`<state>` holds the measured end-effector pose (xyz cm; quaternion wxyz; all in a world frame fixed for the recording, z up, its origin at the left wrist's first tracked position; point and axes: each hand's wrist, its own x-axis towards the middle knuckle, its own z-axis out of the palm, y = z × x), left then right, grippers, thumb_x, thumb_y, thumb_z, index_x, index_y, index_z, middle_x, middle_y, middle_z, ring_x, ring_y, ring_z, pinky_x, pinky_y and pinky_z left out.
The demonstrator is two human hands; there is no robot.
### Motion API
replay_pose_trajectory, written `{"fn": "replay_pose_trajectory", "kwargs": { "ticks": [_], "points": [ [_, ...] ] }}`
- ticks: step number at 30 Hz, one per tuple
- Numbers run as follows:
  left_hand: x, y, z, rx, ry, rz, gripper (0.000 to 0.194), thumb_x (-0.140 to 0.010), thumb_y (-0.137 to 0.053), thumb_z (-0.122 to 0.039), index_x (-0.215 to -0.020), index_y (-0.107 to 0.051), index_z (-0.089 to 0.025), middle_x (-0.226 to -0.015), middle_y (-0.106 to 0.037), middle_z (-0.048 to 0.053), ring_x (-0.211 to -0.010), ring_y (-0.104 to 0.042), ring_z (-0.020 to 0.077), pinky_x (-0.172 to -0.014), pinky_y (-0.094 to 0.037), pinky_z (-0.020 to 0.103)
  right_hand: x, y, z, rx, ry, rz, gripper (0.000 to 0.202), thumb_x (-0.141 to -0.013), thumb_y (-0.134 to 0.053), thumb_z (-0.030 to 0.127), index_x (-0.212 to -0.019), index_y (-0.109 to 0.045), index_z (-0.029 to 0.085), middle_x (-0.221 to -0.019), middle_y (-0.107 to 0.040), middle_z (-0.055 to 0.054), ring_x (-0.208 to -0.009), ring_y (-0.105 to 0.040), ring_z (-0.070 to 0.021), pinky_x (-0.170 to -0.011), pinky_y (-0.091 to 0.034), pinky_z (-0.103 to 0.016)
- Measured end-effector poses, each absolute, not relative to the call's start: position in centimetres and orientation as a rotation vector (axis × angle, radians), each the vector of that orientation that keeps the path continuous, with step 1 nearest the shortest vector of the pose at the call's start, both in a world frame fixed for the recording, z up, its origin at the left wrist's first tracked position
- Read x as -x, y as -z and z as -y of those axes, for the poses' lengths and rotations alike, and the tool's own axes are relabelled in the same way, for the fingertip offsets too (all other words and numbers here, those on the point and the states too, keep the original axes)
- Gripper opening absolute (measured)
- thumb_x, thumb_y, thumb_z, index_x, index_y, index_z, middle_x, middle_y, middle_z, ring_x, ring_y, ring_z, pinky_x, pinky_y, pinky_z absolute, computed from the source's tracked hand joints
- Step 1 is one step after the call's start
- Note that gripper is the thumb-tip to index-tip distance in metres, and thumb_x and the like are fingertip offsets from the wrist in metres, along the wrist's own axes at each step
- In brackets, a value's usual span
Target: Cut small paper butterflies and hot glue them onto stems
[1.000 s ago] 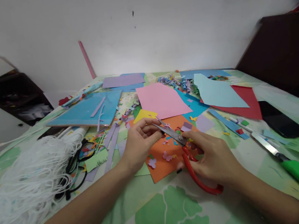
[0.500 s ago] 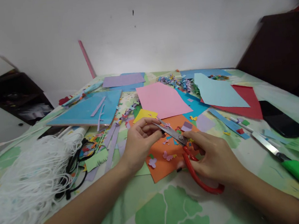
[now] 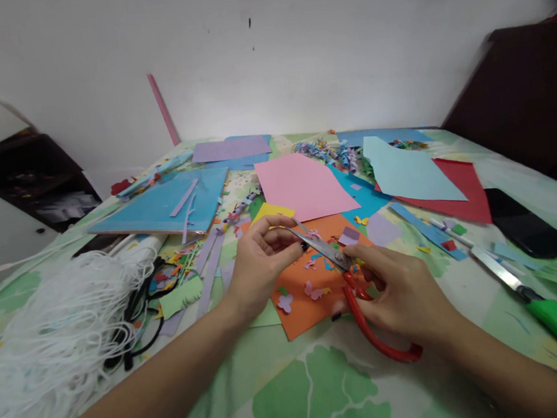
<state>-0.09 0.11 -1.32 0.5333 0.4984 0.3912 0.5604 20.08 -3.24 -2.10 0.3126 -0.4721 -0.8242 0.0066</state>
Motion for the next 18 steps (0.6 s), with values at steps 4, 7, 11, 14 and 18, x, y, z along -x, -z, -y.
{"fn": "replay_pose_trajectory", "kwargs": {
  "ticks": [4,7,11,14,18],
  "points": [
    [0.12,1.30,-0.09,-1.197,-1.338,-0.943,0.031,-0.066,-0.071,-0.013,-0.094,-0.058,-0.015,-0.073,-0.066,0.000,-0.072,-0.062,0.0111,-0.069,-0.048,0.022,-20.11,2.09,3.27,1.235,-0.012,2.170,0.040,-0.071,-0.066,0.041,-0.102,-0.064,0.016,-0.080,-0.068,-0.006,-0.058,-0.059,-0.0153,-0.052,-0.043,-0.026],
    [0.17,1.28,-0.05,-1.204,-1.340,-0.946,0.032,-0.067,-0.071,-0.013,-0.095,-0.057,-0.016,-0.074,-0.067,0.001,-0.073,-0.062,0.0119,-0.068,-0.048,0.022,-20.10,2.07,3.33,1.237,-0.017,2.163,0.040,-0.070,-0.067,0.041,-0.102,-0.064,0.016,-0.080,-0.068,-0.006,-0.057,-0.058,-0.0147,-0.052,-0.043,-0.026],
    [0.19,1.24,-0.02,-1.211,-1.347,-0.937,0.031,-0.068,-0.070,-0.014,-0.095,-0.056,-0.016,-0.076,-0.067,0.001,-0.076,-0.064,0.0136,-0.071,-0.048,0.025,-20.06,2.04,3.35,1.240,-0.014,2.173,0.041,-0.070,-0.067,0.042,-0.101,-0.065,0.016,-0.076,-0.067,-0.005,-0.056,-0.056,-0.0146,-0.051,-0.042,-0.026],
    [0.13,1.18,-0.04,-1.203,-1.353,-0.936,0.031,-0.068,-0.070,-0.014,-0.095,-0.056,-0.016,-0.077,-0.068,0.002,-0.077,-0.064,0.0143,-0.073,-0.048,0.025,-20.03,2.03,3.31,1.241,-0.008,2.164,0.041,-0.070,-0.068,0.044,-0.100,-0.065,0.016,-0.075,-0.067,-0.005,-0.055,-0.056,-0.0147,-0.051,-0.041,-0.026],
    [0.06,1.11,-0.02,-1.178,-1.361,-0.922,0.032,-0.067,-0.071,-0.015,-0.094,-0.055,-0.016,-0.076,-0.068,0.001,-0.077,-0.064,0.0141,-0.072,-0.047,0.025,-20.13,2.06,3.29,1.242,0.001,2.164,0.040,-0.071,-0.067,0.042,-0.101,-0.065,0.016,-0.075,-0.067,-0.005,-0.055,-0.056,-0.0147,-0.051,-0.042,-0.027]
  ]
}}
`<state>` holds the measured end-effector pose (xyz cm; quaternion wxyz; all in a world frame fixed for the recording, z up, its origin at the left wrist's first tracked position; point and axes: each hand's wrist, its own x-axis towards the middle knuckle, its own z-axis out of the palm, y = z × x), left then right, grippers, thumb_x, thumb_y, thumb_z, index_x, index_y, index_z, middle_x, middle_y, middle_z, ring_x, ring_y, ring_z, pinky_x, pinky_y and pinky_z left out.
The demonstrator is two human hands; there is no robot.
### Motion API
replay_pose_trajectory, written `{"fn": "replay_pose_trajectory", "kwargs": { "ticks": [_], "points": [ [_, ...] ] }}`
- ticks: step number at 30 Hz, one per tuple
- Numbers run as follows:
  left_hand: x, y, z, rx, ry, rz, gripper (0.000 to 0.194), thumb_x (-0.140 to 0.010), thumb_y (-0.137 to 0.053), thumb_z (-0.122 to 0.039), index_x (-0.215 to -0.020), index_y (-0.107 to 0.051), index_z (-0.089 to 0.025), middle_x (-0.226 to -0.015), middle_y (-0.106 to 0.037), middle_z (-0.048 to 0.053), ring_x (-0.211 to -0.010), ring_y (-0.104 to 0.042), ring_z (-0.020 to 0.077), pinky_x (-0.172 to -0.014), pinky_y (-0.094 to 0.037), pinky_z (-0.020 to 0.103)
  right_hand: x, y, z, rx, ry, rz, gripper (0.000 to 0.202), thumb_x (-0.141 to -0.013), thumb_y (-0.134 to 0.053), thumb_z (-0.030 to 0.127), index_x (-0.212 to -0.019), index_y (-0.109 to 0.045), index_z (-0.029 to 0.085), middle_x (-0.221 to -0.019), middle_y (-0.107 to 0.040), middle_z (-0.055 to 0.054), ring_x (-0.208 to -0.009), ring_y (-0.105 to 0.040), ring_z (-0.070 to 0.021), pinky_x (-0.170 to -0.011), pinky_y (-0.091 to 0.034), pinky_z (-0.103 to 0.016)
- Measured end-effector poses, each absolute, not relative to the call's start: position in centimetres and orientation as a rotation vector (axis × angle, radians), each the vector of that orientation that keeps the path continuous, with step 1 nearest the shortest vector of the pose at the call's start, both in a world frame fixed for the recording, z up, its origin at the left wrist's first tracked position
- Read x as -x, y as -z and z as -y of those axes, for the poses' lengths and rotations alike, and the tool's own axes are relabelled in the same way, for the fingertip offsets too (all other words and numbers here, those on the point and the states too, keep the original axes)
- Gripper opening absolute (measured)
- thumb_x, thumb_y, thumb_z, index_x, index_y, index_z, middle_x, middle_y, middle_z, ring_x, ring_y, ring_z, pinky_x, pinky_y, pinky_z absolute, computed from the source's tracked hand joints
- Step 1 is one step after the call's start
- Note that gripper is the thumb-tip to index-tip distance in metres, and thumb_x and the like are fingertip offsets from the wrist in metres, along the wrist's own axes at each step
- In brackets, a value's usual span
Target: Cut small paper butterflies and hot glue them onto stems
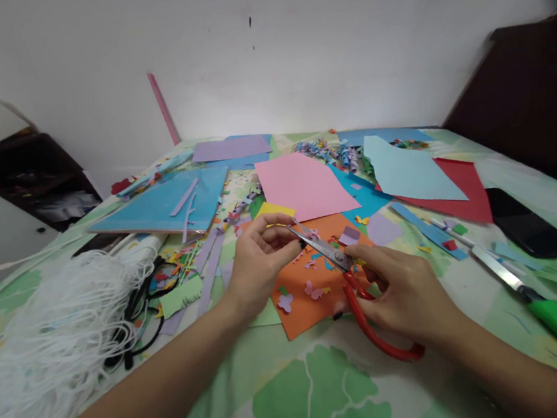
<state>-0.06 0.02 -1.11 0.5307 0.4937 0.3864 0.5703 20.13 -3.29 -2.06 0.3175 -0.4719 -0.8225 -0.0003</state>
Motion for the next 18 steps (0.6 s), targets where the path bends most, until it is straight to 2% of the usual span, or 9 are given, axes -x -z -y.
{"fn": "replay_pose_trajectory", "kwargs": {
  "ticks": [18],
  "points": [
    [0.20,1.27,-0.14,-1.169,-1.380,-0.936,0.032,-0.067,-0.070,-0.014,-0.097,-0.057,-0.016,-0.076,-0.067,0.001,-0.075,-0.064,0.0132,-0.070,-0.046,0.024,-20.14,2.11,3.33,1.223,0.043,2.160,0.041,-0.070,-0.068,0.040,-0.102,-0.066,0.014,-0.075,-0.068,-0.007,-0.052,-0.056,-0.0141,-0.049,-0.042,-0.026]
  ]
}}
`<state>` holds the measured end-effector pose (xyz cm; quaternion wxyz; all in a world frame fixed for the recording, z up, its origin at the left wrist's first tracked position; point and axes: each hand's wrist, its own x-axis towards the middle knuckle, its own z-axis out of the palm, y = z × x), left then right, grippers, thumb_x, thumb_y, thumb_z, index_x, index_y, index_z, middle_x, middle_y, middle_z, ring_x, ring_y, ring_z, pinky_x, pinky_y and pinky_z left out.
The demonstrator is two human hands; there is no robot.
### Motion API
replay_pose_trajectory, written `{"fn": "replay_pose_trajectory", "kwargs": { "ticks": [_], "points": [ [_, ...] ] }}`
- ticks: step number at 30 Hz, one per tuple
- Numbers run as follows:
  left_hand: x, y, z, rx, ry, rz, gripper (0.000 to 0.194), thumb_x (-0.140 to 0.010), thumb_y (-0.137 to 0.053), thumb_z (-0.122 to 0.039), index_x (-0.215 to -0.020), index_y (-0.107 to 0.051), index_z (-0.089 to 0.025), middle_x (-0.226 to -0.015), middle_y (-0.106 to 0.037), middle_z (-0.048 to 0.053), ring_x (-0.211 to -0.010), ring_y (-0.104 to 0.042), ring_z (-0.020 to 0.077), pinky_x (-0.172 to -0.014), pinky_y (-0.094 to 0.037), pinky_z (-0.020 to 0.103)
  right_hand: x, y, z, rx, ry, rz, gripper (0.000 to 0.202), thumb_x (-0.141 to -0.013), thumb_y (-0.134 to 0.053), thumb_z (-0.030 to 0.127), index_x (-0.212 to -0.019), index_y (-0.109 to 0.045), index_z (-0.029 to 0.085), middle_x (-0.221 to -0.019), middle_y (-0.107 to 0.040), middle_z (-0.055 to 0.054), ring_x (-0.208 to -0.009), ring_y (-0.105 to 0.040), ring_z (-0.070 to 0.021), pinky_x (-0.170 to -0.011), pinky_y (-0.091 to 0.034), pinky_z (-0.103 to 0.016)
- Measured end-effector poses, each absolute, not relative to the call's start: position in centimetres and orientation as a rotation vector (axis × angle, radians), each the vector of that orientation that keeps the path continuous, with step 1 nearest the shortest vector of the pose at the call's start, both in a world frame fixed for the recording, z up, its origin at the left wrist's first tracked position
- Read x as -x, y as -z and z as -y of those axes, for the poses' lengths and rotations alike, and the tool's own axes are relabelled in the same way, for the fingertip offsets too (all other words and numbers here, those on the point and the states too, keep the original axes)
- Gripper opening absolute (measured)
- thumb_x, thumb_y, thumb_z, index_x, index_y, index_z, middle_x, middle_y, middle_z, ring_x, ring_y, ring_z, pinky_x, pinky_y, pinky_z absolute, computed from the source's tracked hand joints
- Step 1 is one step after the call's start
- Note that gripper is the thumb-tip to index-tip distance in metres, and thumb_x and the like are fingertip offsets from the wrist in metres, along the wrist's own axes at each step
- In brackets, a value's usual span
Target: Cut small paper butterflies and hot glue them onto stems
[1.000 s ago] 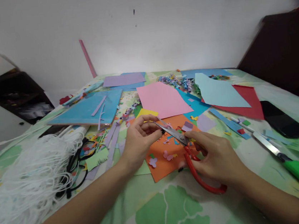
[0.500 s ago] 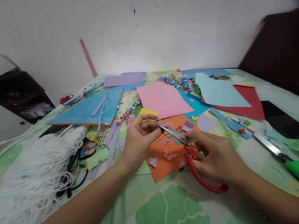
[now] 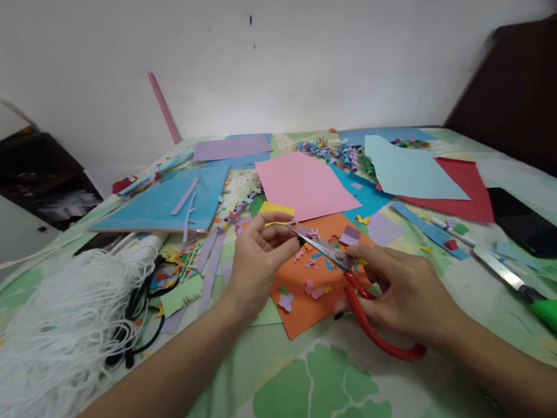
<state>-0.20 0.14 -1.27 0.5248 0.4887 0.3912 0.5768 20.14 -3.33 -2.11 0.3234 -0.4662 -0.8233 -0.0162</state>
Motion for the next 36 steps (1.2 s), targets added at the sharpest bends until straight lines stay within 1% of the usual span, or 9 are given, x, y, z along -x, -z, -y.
{"fn": "replay_pose_trajectory", "kwargs": {
  "ticks": [5,9,12,14,17,20,27,33,36],
  "points": [
    [0.20,1.21,-0.16,-1.151,-1.384,-0.913,0.032,-0.067,-0.070,-0.013,-0.096,-0.056,-0.016,-0.076,-0.067,0.001,-0.075,-0.063,0.0131,-0.071,-0.045,0.024,-20.10,1.96,3.31,1.222,0.054,2.173,0.034,-0.072,-0.062,0.033,-0.101,-0.065,0.015,-0.076,-0.069,-0.006,-0.052,-0.055,-0.0132,-0.050,-0.042,-0.025],
    [0.16,1.05,-0.13,-1.133,-1.391,-0.906,0.031,-0.066,-0.069,-0.012,-0.095,-0.056,-0.016,-0.075,-0.067,0.001,-0.075,-0.063,0.0136,-0.072,-0.046,0.025,-20.04,1.85,3.32,1.217,0.057,2.178,0.032,-0.072,-0.062,0.036,-0.098,-0.066,0.016,-0.073,-0.068,-0.005,-0.052,-0.055,-0.0133,-0.049,-0.041,-0.025],
    [0.12,1.02,-0.13,-1.132,-1.396,-0.916,0.031,-0.066,-0.069,-0.013,-0.095,-0.057,-0.016,-0.075,-0.067,0.001,-0.073,-0.063,0.0132,-0.071,-0.045,0.025,-19.97,1.84,3.37,1.227,0.045,2.165,0.032,-0.073,-0.062,0.038,-0.097,-0.066,0.016,-0.075,-0.069,-0.006,-0.052,-0.055,-0.0131,-0.050,-0.041,-0.025],
    [0.12,1.06,-0.16,-1.132,-1.400,-0.921,0.031,-0.066,-0.070,-0.013,-0.094,-0.057,-0.016,-0.075,-0.067,0.000,-0.072,-0.062,0.0128,-0.070,-0.045,0.025,-19.95,1.84,3.39,1.233,0.038,2.166,0.030,-0.073,-0.061,0.036,-0.096,-0.066,0.017,-0.076,-0.069,-0.006,-0.053,-0.055,-0.0130,-0.050,-0.042,-0.025],
    [0.16,1.17,-0.22,-1.134,-1.409,-0.927,0.031,-0.066,-0.070,-0.014,-0.094,-0.058,-0.016,-0.074,-0.066,0.000,-0.072,-0.062,0.0125,-0.070,-0.045,0.025,-19.97,1.83,3.37,1.225,0.047,2.180,0.029,-0.073,-0.061,0.033,-0.097,-0.066,0.016,-0.071,-0.067,-0.004,-0.052,-0.054,-0.0130,-0.049,-0.041,-0.025],
    [0.18,1.18,-0.24,-1.138,-1.404,-0.912,0.032,-0.067,-0.070,-0.013,-0.095,-0.057,-0.016,-0.076,-0.066,0.000,-0.074,-0.062,0.0119,-0.071,-0.046,0.024,-20.03,1.81,3.31,1.218,0.054,2.187,0.030,-0.072,-0.064,0.034,-0.096,-0.066,0.016,-0.069,-0.066,-0.004,-0.051,-0.053,-0.0130,-0.049,-0.041,-0.025],
    [0.10,0.91,-0.14,-1.140,-1.351,-0.917,0.033,-0.066,-0.068,-0.011,-0.096,-0.055,-0.016,-0.075,-0.066,0.000,-0.072,-0.060,0.0108,-0.068,-0.045,0.023,-20.08,1.80,3.38,1.214,0.059,2.183,0.031,-0.071,-0.065,0.033,-0.097,-0.066,0.016,-0.070,-0.067,-0.004,-0.052,-0.055,-0.0139,-0.049,-0.041,-0.025],
    [0.11,0.85,-0.14,-1.137,-1.380,-0.920,0.032,-0.065,-0.068,-0.011,-0.095,-0.057,-0.016,-0.075,-0.065,-0.001,-0.072,-0.060,0.0116,-0.069,-0.045,0.024,-20.12,1.86,3.40,1.225,0.049,2.201,0.029,-0.071,-0.063,0.030,-0.096,-0.065,0.018,-0.074,-0.068,-0.004,-0.053,-0.056,-0.0139,-0.050,-0.041,-0.025],
    [0.21,1.02,-0.18,-1.146,-1.389,-0.909,0.031,-0.066,-0.068,-0.012,-0.095,-0.057,-0.016,-0.075,-0.065,-0.001,-0.072,-0.060,0.0118,-0.071,-0.045,0.025,-20.10,1.86,3.40,1.221,0.065,2.194,0.028,-0.070,-0.062,0.028,-0.096,-0.066,0.017,-0.072,-0.067,-0.004,-0.052,-0.055,-0.0139,-0.050,-0.041,-0.025]
  ]
}}
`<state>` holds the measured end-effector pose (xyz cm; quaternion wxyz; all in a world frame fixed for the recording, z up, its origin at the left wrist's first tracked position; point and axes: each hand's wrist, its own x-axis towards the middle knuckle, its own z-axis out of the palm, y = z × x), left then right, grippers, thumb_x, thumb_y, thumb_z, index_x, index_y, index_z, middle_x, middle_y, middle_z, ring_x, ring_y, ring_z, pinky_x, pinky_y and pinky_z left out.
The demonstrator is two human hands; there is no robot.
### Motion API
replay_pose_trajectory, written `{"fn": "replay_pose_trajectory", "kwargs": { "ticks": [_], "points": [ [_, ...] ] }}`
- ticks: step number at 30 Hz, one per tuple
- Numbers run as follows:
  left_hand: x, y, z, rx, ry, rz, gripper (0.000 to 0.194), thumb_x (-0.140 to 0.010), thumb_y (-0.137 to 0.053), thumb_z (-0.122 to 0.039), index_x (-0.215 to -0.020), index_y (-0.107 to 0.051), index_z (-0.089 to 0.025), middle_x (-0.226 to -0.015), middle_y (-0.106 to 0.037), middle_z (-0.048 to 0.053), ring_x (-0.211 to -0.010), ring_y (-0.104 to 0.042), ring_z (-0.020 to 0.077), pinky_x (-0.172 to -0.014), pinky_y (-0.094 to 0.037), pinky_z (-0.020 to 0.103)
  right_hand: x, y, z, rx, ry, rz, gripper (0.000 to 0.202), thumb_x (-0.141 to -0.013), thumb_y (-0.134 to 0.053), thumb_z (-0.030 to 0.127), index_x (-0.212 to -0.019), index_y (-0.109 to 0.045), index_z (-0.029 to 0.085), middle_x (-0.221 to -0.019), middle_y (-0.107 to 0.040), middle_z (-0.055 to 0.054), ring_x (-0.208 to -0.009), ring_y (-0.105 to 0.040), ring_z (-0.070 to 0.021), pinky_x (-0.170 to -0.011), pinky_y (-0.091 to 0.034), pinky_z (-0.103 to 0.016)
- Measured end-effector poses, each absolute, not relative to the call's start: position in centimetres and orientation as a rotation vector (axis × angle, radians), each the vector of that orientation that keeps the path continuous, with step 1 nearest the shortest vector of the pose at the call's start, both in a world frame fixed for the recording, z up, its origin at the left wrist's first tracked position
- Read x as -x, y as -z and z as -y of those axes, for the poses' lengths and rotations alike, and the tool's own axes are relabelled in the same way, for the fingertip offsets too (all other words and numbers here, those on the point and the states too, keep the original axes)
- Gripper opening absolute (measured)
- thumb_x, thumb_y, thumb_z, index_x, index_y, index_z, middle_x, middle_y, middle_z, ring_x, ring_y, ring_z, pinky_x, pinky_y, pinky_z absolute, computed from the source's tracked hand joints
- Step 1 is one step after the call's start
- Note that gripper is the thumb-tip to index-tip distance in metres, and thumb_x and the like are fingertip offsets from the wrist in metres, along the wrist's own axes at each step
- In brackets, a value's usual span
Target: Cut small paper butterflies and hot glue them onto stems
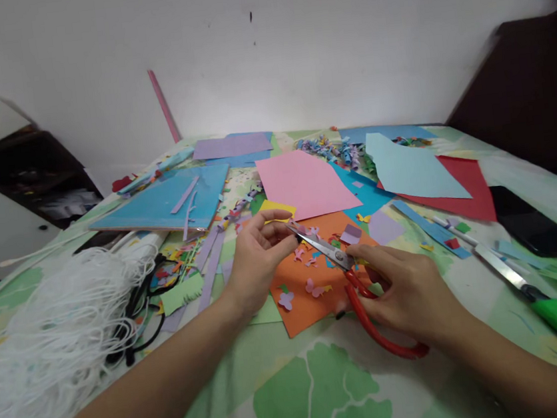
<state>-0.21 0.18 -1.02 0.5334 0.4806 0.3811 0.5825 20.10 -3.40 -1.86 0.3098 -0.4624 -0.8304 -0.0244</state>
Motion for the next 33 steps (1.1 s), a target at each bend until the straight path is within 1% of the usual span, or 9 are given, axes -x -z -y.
{"fn": "replay_pose_trajectory", "kwargs": {
  "ticks": [5,11,17,20,24,27,31,33],
  "points": [
    [0.35,1.25,-0.26,-1.165,-1.396,-0.907,0.030,-0.068,-0.068,-0.013,-0.096,-0.058,-0.017,-0.076,-0.065,-0.001,-0.075,-0.061,0.0116,-0.072,-0.045,0.024,-20.12,1.81,3.40,1.218,0.078,2.197,0.029,-0.071,-0.060,0.027,-0.098,-0.066,0.016,-0.067,-0.064,-0.003,-0.051,-0.053,-0.0136,-0.049,-0.039,-0.024],
    [0.35,1.26,-0.32,-1.161,-1.420,-0.898,0.029,-0.068,-0.070,-0.014,-0.095,-0.059,-0.017,-0.076,-0.066,0.000,-0.076,-0.063,0.0136,-0.073,-0.047,0.026,-20.10,1.77,3.36,1.218,0.068,2.205,0.029,-0.070,-0.063,0.029,-0.096,-0.066,0.016,-0.065,-0.062,-0.002,-0.051,-0.052,-0.0134,-0.049,-0.038,-0.025],
    [0.39,1.38,-0.34,-1.151,-1.428,-0.882,0.029,-0.069,-0.069,-0.012,-0.095,-0.060,-0.016,-0.079,-0.067,0.001,-0.078,-0.063,0.0129,-0.074,-0.047,0.025,-20.05,1.72,3.37,1.215,0.083,2.203,0.030,-0.070,-0.065,0.030,-0.096,-0.066,0.015,-0.062,-0.059,-0.001,-0.050,-0.050,-0.0131,-0.049,-0.037,-0.024],
    [0.36,1.33,-0.33,-1.135,-1.433,-0.881,0.028,-0.069,-0.069,-0.012,-0.095,-0.060,-0.016,-0.078,-0.066,0.000,-0.077,-0.062,0.0116,-0.073,-0.046,0.023,-20.10,1.81,3.33,1.212,0.063,2.193,0.030,-0.071,-0.067,0.035,-0.094,-0.067,0.016,-0.059,-0.057,0.000,-0.049,-0.049,-0.0126,-0.048,-0.036,-0.024],
    [0.34,1.24,-0.33,-1.111,-1.414,-0.894,0.028,-0.068,-0.070,-0.012,-0.094,-0.059,-0.015,-0.078,-0.066,0.000,-0.074,-0.061,0.0104,-0.072,-0.045,0.022,-20.16,1.88,3.29,1.207,0.007,2.167,0.040,-0.068,-0.071,0.045,-0.095,-0.067,0.015,-0.057,-0.055,0.001,-0.048,-0.048,-0.0118,-0.048,-0.036,-0.023],
    [0.39,1.18,-0.32,-1.102,-1.396,-0.896,0.029,-0.067,-0.070,-0.011,-0.094,-0.059,-0.015,-0.077,-0.066,0.000,-0.074,-0.061,0.0106,-0.071,-0.045,0.022,-20.14,1.80,3.27,1.206,-0.045,2.159,0.044,-0.067,-0.073,0.048,-0.095,-0.067,0.015,-0.054,-0.051,0.003,-0.046,-0.044,-0.0104,-0.046,-0.035,-0.023],
    [0.46,1.06,-0.25,-1.087,-1.376,-0.869,0.029,-0.066,-0.070,-0.010,-0.093,-0.059,-0.016,-0.076,-0.067,0.000,-0.073,-0.061,0.0107,-0.071,-0.045,0.022,-19.98,1.58,3.28,1.171,-0.116,2.146,0.046,-0.066,-0.074,0.046,-0.098,-0.066,0.014,-0.054,-0.050,0.004,-0.045,-0.039,-0.0088,-0.045,-0.034,-0.022],
    [0.48,1.01,-0.20,-1.079,-1.367,-0.852,0.030,-0.065,-0.070,-0.009,-0.092,-0.060,-0.016,-0.075,-0.067,-0.001,-0.073,-0.061,0.0106,-0.071,-0.046,0.022,-19.88,1.46,3.29,1.153,-0.155,2.144,0.042,-0.066,-0.075,0.043,-0.096,-0.066,0.016,-0.053,-0.048,0.006,-0.045,-0.037,-0.0080,-0.045,-0.033,-0.021]
  ]
}}
